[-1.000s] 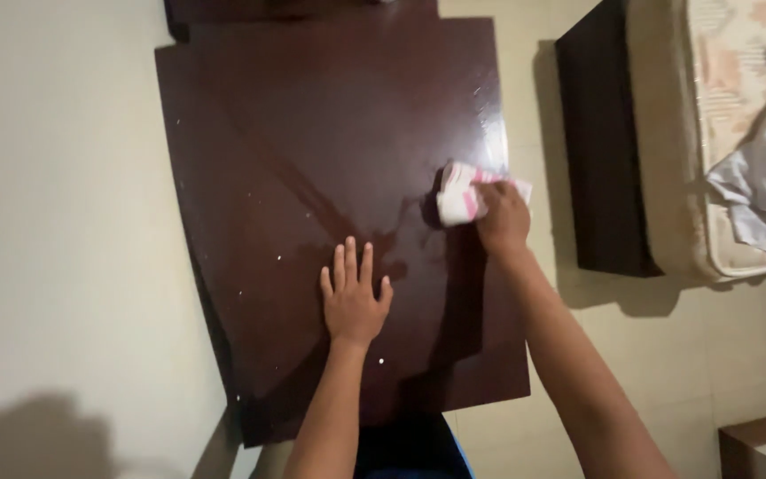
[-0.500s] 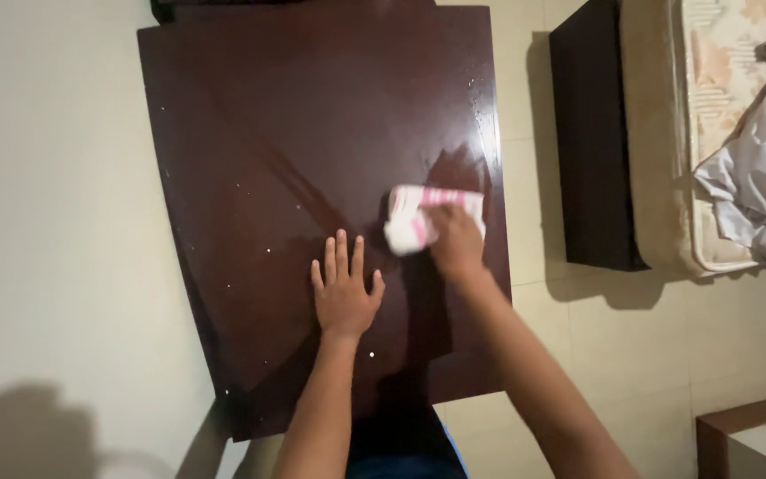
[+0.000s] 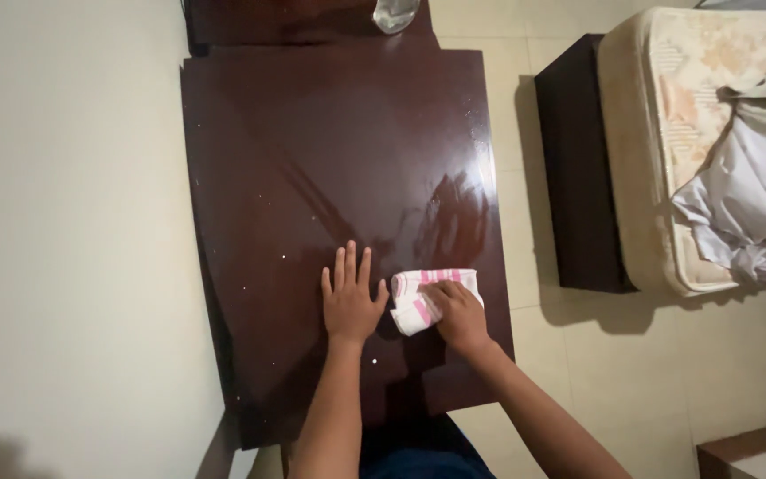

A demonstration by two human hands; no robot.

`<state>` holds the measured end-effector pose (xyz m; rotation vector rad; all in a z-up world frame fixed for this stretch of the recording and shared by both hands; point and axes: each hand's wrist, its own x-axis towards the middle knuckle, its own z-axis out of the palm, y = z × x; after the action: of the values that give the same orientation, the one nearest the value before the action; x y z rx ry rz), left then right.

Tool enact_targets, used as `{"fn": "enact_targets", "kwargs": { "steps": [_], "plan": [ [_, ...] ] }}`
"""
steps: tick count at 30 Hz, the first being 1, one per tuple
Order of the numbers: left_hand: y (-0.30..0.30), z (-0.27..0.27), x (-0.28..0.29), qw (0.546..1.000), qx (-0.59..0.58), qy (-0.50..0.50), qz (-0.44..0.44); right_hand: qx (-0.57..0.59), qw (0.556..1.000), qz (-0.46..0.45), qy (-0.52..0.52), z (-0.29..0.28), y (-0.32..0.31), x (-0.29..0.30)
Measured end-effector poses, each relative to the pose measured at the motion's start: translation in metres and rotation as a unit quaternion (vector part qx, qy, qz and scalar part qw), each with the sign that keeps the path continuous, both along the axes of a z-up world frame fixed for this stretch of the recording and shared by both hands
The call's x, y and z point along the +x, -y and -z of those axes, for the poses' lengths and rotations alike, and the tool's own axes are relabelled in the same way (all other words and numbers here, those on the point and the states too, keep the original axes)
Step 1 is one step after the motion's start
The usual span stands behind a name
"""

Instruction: The person sprays a cleaning solution onto a dark wooden table and wipes the surface with a pink and white cloth. They move around the table to clean different sections, repeatedly wiping the surface with the cloth.

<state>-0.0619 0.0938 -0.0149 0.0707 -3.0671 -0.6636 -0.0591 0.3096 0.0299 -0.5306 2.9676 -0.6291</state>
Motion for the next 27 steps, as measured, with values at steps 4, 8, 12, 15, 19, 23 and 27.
{"fn": "enact_targets", "kwargs": {
  "steps": [4, 8, 12, 15, 19, 23, 27],
  "plan": [
    [0.004, 0.000, -0.001, 1.000, -0.001, 0.005, 0.009, 0.005, 1.000, 0.004, 0.003, -0.001, -0.009, 0.018],
    [0.006, 0.003, 0.000, 1.000, -0.013, -0.003, 0.015, 0.015, 1.000, 0.015, 0.009, 0.006, -0.022, 0.038],
    [0.007, -0.003, 0.000, 1.000, -0.007, 0.019, 0.018, 0.018, 0.999, 0.039, 0.010, 0.009, -0.028, 0.051],
    [0.008, 0.006, -0.002, 0.998, -0.034, 0.028, 0.033, 0.005, 0.998, 0.064, -0.003, 0.007, -0.026, 0.040],
    [0.003, 0.004, -0.001, 0.998, -0.034, 0.038, 0.028, -0.006, 0.996, 0.086, -0.008, 0.017, -0.038, 0.004],
    [-0.002, 0.006, 0.003, 0.998, -0.046, 0.028, 0.019, -0.007, 0.990, 0.137, -0.042, 0.023, -0.043, -0.039],
    [-0.004, -0.011, -0.004, 0.998, -0.034, 0.055, 0.021, -0.010, 0.987, 0.154, -0.050, 0.016, -0.040, -0.046]
  ]
}}
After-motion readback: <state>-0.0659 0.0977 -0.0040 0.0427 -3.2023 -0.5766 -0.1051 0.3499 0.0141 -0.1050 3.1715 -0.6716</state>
